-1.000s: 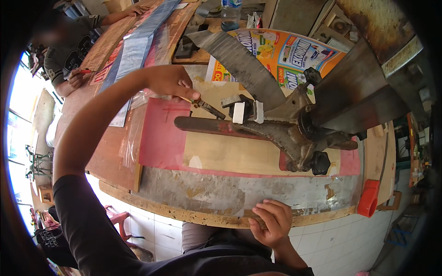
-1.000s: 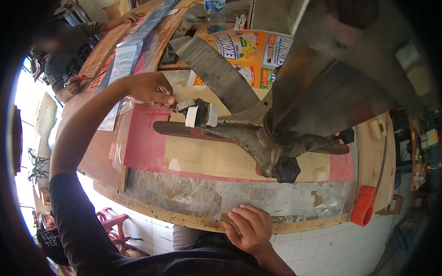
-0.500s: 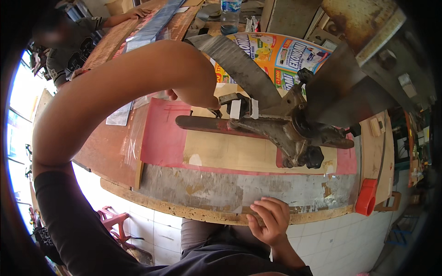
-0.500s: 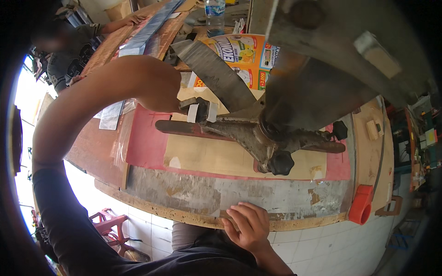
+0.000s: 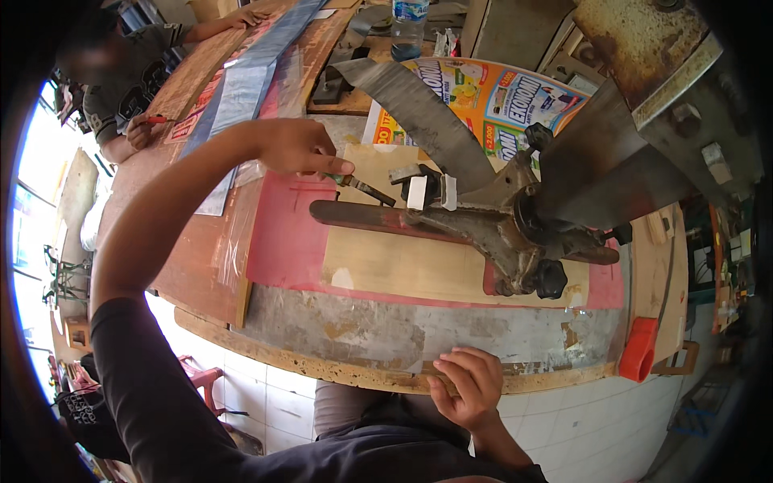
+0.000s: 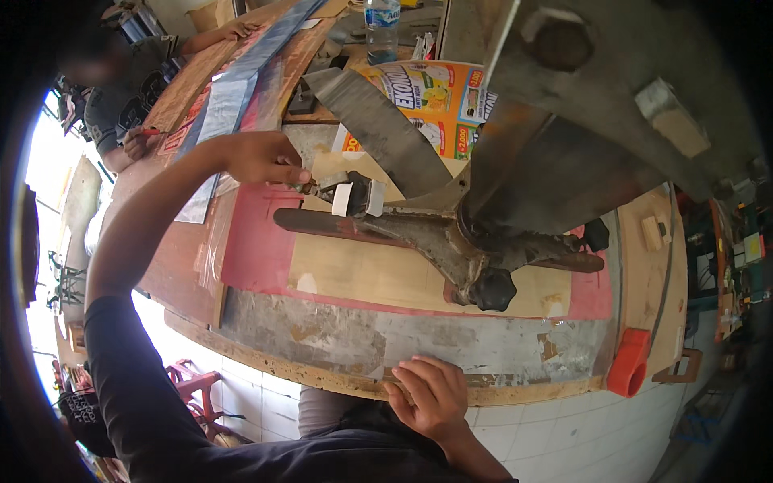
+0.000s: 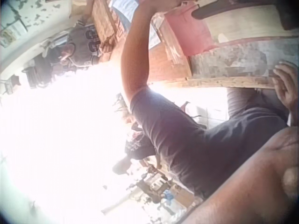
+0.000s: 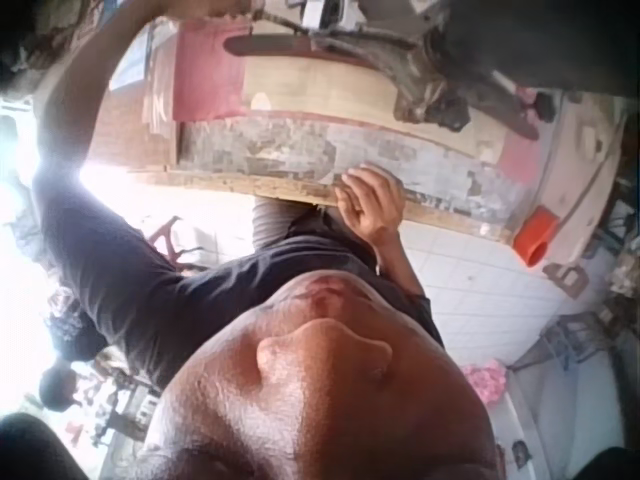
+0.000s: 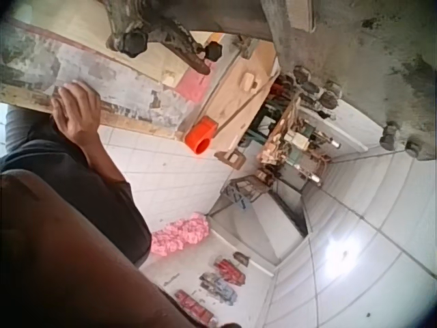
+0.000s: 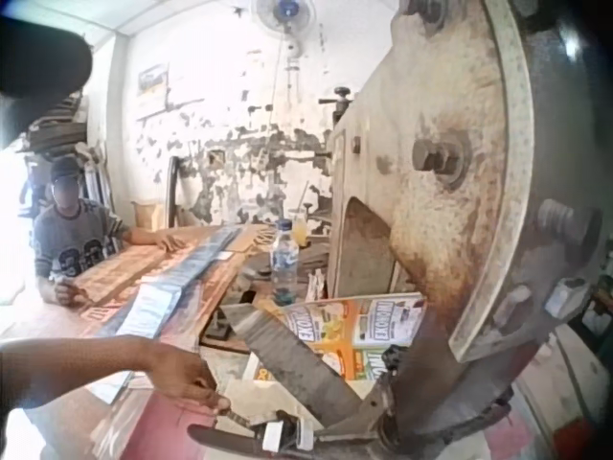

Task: The person prepares a mechanical press by applying tape to a wooden board, positioning it on a workbench, and using pliers and a metal ruler to adjust the press head components.

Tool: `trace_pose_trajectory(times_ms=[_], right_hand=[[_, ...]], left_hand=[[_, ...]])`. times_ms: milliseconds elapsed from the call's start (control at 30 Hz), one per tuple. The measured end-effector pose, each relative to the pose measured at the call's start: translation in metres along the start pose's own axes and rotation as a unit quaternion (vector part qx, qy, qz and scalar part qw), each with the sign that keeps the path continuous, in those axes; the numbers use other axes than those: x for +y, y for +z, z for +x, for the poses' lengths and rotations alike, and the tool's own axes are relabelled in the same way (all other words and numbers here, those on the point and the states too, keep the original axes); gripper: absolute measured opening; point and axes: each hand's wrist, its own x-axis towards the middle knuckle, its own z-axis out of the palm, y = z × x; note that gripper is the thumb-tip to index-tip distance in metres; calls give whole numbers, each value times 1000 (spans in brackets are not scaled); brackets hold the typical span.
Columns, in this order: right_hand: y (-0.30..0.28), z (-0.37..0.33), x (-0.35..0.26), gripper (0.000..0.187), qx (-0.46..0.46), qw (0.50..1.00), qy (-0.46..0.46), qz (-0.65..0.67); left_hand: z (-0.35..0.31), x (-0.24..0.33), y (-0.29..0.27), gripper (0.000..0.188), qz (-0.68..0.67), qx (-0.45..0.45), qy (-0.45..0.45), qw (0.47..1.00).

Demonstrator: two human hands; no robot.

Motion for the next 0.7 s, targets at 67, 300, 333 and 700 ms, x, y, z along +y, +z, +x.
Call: trace_pose_trajectory(times_ms=[67,300,333,700], right_hand=[[-1,0,-2,17,3,1000,0,-2],[3,2,0,14,11,1000,7,-14],[3,2,0,14,12,1000,5,-13],[5,2,1,14,8,1000,8,-12]], left_hand=[[-2,-7,6,86,-37,-23,-28,999],[-32,101,-43,86,154,-79,-160,972],[-36,117,-41,86,191,-58,-150,968],[-32,95,-39,91,206,-70,-135,967]])
